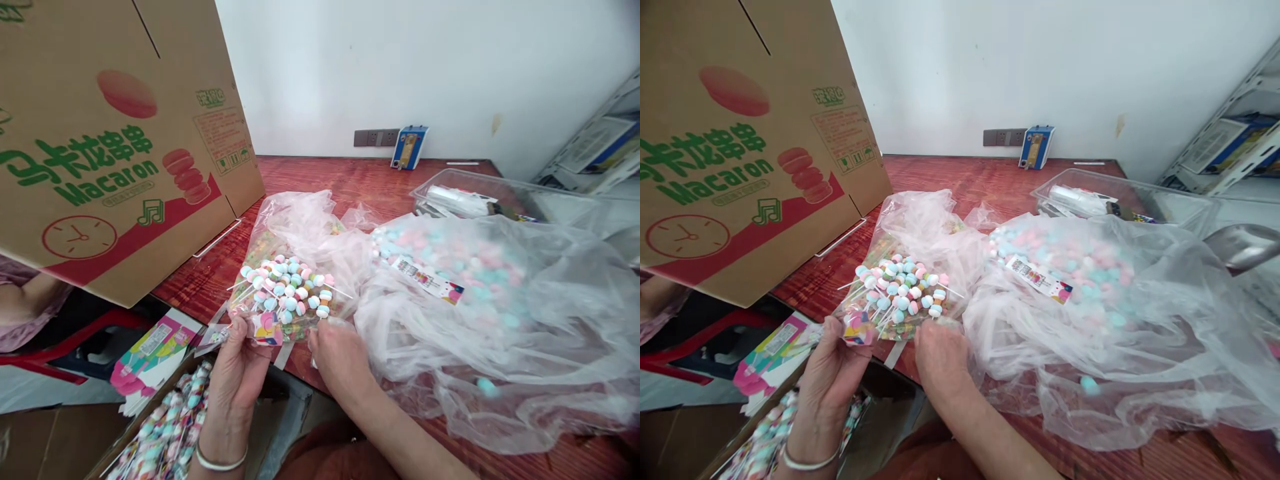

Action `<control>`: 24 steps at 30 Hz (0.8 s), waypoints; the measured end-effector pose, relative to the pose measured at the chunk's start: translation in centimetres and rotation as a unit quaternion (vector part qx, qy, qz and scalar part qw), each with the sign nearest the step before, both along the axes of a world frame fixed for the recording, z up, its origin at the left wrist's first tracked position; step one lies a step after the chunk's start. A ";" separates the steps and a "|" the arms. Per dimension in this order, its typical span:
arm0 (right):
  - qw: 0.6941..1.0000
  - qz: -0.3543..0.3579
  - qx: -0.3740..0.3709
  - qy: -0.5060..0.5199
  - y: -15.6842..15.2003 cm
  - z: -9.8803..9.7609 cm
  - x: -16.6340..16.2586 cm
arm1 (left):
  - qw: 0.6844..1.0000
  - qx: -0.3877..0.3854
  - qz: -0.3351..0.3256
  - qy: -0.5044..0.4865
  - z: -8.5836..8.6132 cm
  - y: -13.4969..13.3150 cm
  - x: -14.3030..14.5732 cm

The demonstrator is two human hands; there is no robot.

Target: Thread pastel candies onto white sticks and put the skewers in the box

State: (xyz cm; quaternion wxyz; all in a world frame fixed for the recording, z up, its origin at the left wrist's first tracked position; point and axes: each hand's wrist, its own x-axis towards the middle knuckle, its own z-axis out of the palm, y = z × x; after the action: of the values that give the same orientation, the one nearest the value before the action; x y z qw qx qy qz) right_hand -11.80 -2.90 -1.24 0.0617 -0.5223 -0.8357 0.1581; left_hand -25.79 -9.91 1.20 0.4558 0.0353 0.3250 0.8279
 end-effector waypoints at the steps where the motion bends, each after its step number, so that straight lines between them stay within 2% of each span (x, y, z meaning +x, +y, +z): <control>1: 1.000 0.001 0.030 -0.003 0.6 0.4 0.3 | 1.000 -0.001 0.004 -0.003 -0.1 0.0 0.0; 5: 0.989 0.013 0.144 -0.019 4.2 0.3 1.0 | 0.999 -0.019 0.001 -0.026 -0.6 0.0 0.0; 9: 0.987 0.038 0.159 -0.005 6.7 -0.7 0.6 | 0.999 -0.034 -0.015 -0.039 -0.8 0.5 0.7; 13: 0.986 0.023 0.164 0.022 6.1 -0.3 1.9 | 0.998 -0.021 -0.027 -0.060 -0.5 1.4 1.5; 16: 0.985 0.007 0.152 0.080 4.7 0.8 5.8 | 0.997 0.004 -0.033 -0.068 -0.3 2.3 2.1; 18: 0.966 0.006 0.112 0.231 3.5 1.4 9.4 | 0.996 0.018 -0.040 -0.079 -0.2 3.2 2.7; 20: 0.943 0.020 0.081 0.322 2.2 1.9 13.3 | 0.993 0.025 -0.062 -0.096 -0.2 4.2 3.6; 24: 0.933 0.049 0.058 0.353 -0.3 2.0 19.4 | 0.986 0.035 -0.106 -0.123 -0.6 6.0 6.3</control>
State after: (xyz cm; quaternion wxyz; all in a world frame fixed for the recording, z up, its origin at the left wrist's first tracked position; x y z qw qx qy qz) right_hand 7.56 -3.20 0.75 0.3746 -0.3866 -0.7926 0.2863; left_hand -19.47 -3.92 0.57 0.5760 -0.0164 0.2318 0.7837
